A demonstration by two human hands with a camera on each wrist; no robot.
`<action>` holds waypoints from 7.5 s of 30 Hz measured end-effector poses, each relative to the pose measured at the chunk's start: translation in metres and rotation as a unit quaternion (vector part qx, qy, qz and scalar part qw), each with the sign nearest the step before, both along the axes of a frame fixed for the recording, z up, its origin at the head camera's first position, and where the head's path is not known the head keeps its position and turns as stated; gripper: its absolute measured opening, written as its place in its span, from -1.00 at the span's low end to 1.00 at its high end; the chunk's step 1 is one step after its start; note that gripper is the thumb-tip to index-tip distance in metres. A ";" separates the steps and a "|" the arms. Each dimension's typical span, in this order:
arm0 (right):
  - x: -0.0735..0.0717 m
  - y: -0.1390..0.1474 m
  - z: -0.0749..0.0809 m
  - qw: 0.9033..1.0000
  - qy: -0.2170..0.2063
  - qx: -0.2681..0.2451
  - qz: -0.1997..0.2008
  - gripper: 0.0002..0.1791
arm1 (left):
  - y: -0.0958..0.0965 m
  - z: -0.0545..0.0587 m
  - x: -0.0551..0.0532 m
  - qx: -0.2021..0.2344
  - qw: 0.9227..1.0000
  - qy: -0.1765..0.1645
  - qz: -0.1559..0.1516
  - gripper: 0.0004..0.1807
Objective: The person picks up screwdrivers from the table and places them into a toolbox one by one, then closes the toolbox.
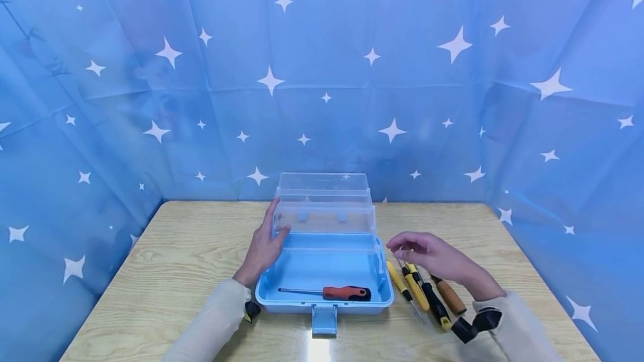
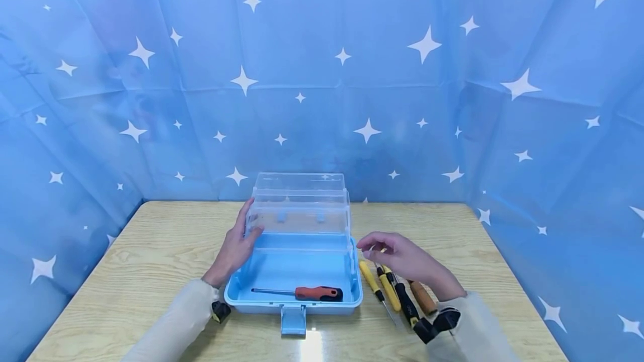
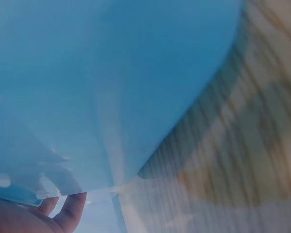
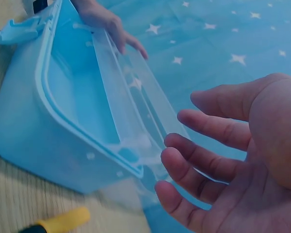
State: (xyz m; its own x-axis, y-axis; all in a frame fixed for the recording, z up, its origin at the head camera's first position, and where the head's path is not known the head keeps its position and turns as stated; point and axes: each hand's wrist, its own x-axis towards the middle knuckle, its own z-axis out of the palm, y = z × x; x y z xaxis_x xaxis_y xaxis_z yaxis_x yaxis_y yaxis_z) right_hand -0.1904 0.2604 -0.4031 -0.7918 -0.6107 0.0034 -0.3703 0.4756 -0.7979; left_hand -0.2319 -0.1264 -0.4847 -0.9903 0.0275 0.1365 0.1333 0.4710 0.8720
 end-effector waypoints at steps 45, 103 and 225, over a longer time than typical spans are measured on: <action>0.000 0.101 -0.057 0.981 -0.145 -0.016 -0.130 -0.41 | 0.000 0.002 0.002 0.002 1.000 0.004 0.000 -0.23; 0.008 0.097 -0.097 0.976 -0.150 -0.027 -0.154 -0.42 | 0.001 0.002 0.002 0.005 1.000 -0.002 0.006 -0.22; 0.008 0.068 -0.063 0.937 -0.136 -0.055 -0.317 -0.42 | 0.001 -0.001 0.003 0.013 1.000 0.007 0.008 -0.25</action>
